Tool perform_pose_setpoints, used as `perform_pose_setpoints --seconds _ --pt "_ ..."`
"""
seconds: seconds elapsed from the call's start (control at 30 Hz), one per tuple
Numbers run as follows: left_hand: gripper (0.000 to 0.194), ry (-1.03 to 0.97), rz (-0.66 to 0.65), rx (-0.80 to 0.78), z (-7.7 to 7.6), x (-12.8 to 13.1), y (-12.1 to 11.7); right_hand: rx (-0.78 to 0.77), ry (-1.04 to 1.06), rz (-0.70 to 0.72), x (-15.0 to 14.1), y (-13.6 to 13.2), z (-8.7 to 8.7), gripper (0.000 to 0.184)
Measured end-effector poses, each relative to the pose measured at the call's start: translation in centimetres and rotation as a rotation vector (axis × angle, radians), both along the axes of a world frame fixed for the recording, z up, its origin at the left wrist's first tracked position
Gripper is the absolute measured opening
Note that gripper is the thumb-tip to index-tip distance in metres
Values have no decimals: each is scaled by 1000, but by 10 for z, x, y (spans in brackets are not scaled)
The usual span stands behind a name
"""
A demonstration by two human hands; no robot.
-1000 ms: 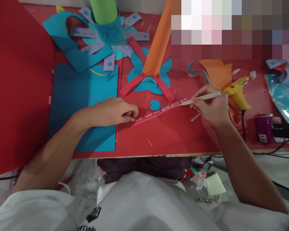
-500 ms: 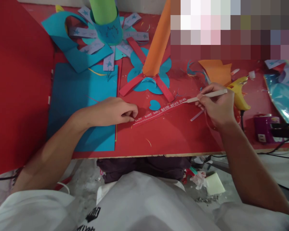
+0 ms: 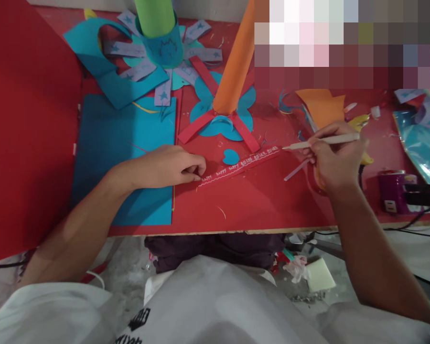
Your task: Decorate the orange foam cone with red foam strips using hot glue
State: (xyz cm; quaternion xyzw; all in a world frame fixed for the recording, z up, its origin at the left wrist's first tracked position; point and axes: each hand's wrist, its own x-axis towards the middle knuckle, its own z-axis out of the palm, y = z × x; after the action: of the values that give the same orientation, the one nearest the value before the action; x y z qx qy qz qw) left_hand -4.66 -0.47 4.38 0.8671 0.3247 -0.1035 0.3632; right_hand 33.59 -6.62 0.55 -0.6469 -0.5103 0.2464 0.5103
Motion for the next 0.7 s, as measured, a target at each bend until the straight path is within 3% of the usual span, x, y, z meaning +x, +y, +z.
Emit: perform_pose_setpoints --seconds 0.13,0.3,0.4,0.7 --pt "13 9 -15 -11 1 1 0 25 -16 88 -35 -21 13 10" --pt "12 12 -19 -1 4 2 0 -83 0 519 -98 -39 22 3" --pt "13 -1 -24 4 3 1 -1 -128 18 654 -125 -37 20 1" --pt "15 -43 -26 19 -1 -1 -2 -163 22 777 -142 -30 13 2"
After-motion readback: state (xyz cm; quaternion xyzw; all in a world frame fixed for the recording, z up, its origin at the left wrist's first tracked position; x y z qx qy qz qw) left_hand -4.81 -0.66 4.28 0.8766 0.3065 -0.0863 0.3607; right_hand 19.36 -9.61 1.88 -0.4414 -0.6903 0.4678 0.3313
